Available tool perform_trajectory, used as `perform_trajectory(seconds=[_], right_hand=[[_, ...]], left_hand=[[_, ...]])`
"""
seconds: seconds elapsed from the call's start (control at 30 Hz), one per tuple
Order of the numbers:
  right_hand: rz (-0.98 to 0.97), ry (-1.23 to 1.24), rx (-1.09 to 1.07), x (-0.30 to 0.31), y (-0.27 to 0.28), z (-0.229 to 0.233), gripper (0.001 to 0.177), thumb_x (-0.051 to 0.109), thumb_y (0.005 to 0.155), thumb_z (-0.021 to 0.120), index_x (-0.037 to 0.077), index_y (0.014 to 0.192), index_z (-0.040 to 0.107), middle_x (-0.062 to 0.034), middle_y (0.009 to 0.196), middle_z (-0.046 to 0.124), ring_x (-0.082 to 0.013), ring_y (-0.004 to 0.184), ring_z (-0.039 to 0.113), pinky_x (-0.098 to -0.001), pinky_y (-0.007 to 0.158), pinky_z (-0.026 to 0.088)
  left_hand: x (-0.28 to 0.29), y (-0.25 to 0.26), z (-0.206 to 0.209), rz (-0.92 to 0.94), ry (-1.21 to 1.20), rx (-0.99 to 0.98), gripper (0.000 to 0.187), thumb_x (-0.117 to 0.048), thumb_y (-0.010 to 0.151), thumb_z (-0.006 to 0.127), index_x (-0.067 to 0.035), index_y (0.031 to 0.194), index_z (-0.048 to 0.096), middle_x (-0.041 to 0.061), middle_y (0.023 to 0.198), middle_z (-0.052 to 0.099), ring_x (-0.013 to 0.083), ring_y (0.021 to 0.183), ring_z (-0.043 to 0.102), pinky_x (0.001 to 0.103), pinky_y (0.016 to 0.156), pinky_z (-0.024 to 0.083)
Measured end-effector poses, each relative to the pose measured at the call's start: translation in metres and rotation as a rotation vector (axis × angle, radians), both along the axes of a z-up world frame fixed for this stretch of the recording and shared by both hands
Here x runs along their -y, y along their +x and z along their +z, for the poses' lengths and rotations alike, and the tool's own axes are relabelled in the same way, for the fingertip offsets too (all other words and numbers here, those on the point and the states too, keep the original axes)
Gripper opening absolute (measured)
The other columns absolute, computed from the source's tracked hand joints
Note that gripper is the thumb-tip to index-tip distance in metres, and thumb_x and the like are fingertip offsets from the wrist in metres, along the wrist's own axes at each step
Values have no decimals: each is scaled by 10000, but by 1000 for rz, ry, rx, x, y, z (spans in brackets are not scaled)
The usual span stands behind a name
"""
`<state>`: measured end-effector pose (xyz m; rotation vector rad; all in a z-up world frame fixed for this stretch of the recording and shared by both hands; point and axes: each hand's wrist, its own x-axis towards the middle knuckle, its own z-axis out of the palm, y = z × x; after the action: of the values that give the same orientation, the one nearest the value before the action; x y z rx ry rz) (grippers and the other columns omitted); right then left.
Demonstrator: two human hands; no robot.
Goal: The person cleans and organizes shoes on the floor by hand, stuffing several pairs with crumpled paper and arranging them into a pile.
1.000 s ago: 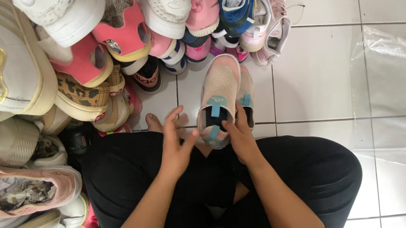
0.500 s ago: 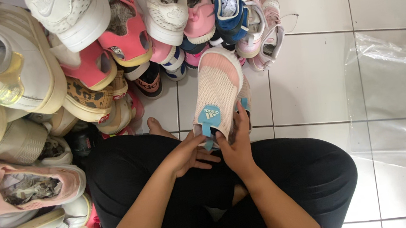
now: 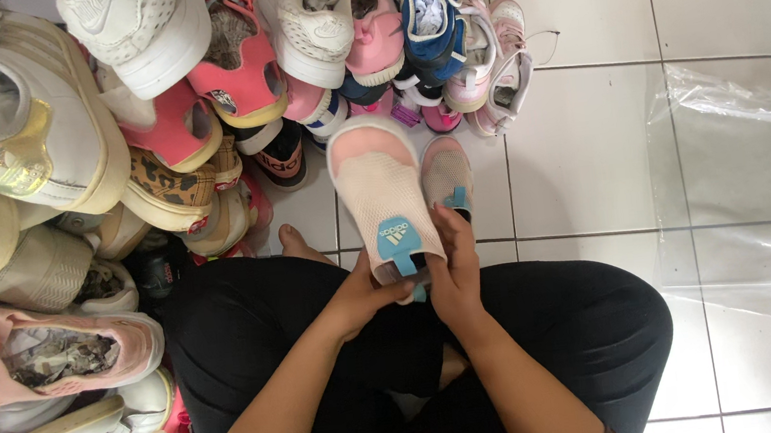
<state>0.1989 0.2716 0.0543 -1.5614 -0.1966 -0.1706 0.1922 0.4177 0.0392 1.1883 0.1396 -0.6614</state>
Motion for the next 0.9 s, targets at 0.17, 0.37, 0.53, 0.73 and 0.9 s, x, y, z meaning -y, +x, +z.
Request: perform_trajectory(seconds=[0.17,0.37,0.53,0.73,0.9], right_hand=[[-112,-279,105,0,10,25,415,-65,796,472,6,1195,378,-179,1174,452,-369,1099,445,-479,903,369],[-192,-750,449,9,23,19,449,-77,685,620,123,1079,537,-140,1158,417,-369,1076,441,-513,843,396],[-288,-659,577,9,22,16,211,-62,683,644,109,803,620,-74,976,512,-339,940,512,-463,776,447],[-229,-594,515,11,26,29,243,-52,631,656,133,786,629,-66,957,530,-327,928,503,-469,806,401],[-185,-505,-108,44,32,49,441,122,751,626,37,1141,438,-221,1071,481,-424,1056,453,-543,881,350]], left_hand=[[5,0,11,32,30,-25,836,-108,728,683,-36,1345,124,232,1210,414,309,1026,490,436,738,509],[10,1,31,-30,236,5,826,-250,703,707,-2,1305,198,273,1166,430,396,1003,514,446,727,537],[15,4,60,-98,505,-23,528,-372,884,355,0,1255,307,286,1117,485,410,1002,521,472,770,503],[18,8,66,-56,529,-122,588,-399,893,321,0,1316,230,310,1163,455,408,1029,512,472,804,469],[18,26,41,90,346,-365,705,-320,822,491,-34,1359,134,342,1245,315,427,988,526,464,784,472]])
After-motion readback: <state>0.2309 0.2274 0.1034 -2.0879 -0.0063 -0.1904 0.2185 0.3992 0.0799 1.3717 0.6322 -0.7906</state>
